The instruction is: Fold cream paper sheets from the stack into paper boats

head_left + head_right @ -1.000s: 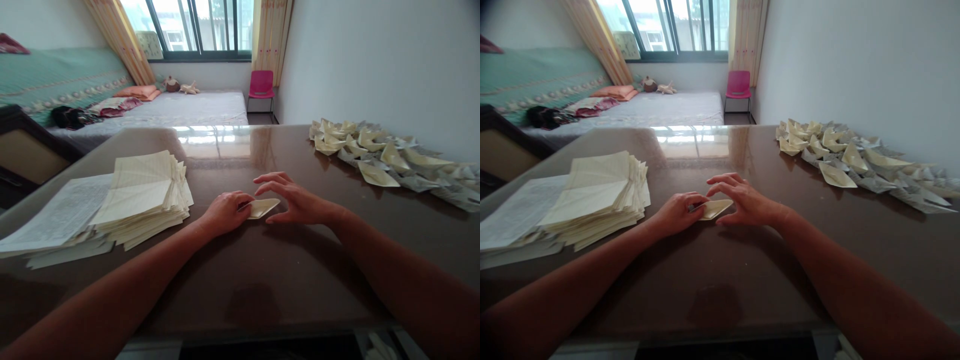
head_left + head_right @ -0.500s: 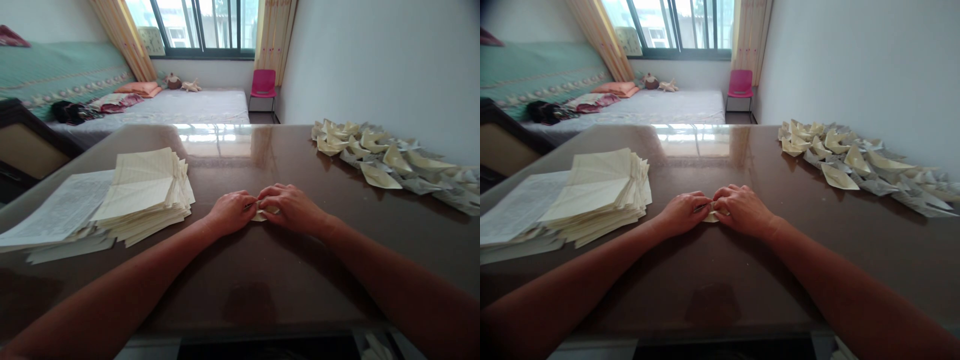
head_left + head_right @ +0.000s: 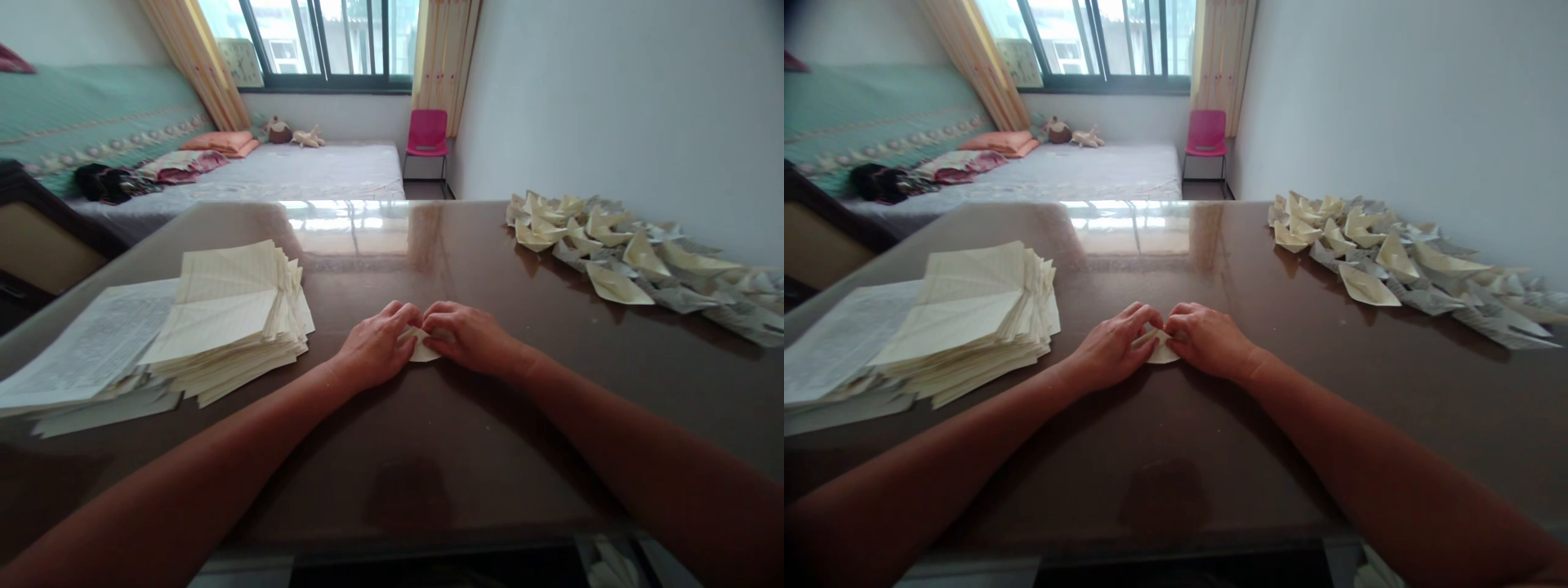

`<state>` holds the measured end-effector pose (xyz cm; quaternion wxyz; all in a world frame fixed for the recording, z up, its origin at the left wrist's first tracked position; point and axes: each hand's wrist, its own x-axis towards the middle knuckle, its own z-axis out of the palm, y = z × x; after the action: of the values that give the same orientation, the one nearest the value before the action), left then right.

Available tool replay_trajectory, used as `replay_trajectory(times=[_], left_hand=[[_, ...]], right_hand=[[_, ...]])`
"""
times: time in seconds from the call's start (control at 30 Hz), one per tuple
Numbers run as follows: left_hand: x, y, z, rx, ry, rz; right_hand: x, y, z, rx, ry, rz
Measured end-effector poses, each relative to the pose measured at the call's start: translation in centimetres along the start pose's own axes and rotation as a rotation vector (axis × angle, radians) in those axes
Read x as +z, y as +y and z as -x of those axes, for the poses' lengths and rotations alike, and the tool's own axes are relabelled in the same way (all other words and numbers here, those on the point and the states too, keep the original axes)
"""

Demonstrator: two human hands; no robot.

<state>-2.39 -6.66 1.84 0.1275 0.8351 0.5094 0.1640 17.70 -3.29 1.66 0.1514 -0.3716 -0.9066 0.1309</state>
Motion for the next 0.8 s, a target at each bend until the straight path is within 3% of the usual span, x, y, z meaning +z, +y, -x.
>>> replay_trajectory(times=[0.4,0.57,0.8], left_hand=[[-0.1,-0.7,-0.7,0.004,-0.026,0.061],[-1.6,-1.1,-0.5,0.088,-0.193,0.123],[-0.6,-1.2,0.0,0.121,-0.076,0.017]], right_hand=[[0.2,-0.5,-0.6,0.059,-0.013,0.078],[0.7,0.5,-1.0,0.073,0.006,-0.054],[0.3,0.8,-0.8,0.065,0.002,-0.103]])
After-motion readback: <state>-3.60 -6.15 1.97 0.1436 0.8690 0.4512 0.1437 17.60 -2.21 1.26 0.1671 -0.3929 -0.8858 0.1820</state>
